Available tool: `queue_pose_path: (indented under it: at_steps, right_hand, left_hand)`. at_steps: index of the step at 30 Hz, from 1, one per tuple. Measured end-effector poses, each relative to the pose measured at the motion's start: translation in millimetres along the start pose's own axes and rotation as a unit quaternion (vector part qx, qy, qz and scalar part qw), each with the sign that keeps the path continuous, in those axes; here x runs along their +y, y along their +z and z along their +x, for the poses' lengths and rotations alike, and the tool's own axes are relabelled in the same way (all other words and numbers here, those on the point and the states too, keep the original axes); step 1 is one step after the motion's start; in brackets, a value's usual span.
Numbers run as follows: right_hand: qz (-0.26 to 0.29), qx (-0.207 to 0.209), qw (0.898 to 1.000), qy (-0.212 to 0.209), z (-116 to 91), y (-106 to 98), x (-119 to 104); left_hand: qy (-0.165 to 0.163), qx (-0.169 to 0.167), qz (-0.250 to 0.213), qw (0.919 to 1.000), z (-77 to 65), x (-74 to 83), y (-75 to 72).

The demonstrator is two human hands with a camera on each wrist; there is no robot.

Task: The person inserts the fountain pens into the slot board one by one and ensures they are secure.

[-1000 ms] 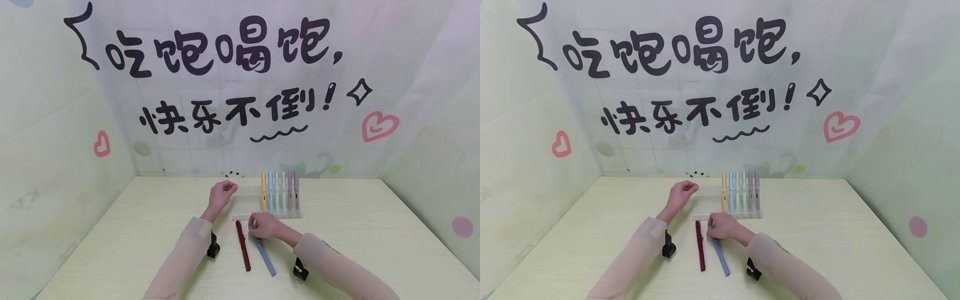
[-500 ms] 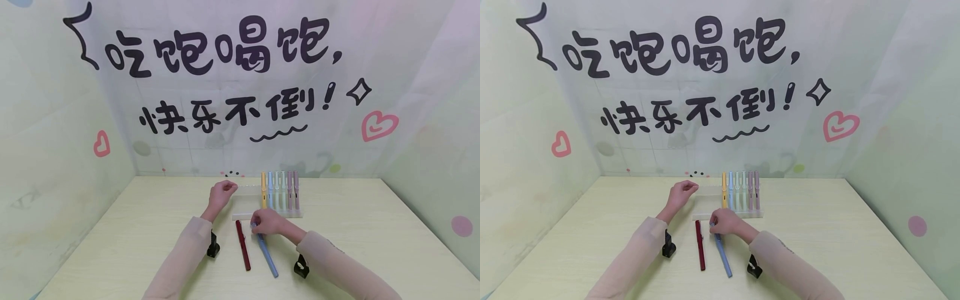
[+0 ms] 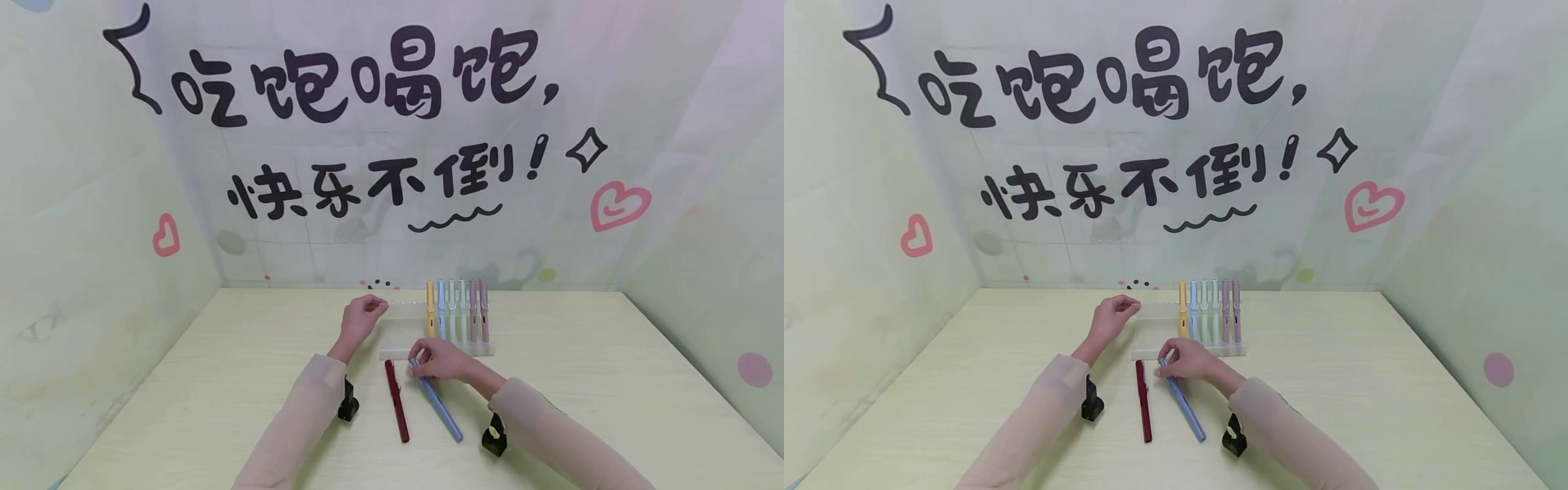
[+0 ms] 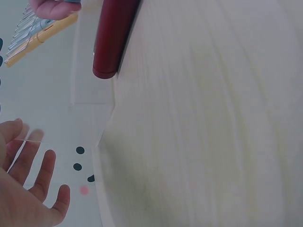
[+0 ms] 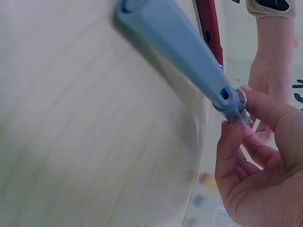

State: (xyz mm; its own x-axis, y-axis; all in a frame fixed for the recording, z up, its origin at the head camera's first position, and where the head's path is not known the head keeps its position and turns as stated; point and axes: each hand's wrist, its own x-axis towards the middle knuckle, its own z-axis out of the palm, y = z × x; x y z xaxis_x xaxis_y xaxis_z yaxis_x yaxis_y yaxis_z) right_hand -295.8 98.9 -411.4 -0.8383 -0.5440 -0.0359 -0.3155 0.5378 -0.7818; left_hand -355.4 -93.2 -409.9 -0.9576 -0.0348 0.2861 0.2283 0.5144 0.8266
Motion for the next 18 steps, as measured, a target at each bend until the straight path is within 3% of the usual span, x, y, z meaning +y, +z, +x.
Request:
queue_pose_path:
  at_steps: [18]
  right_hand:
    - [0.039,0.048,0.998,-0.023,2,-11,-4]
  left_hand:
    - [-0.008,-0.001,-0.003,1.0000,0.0,-0.5,0.8]
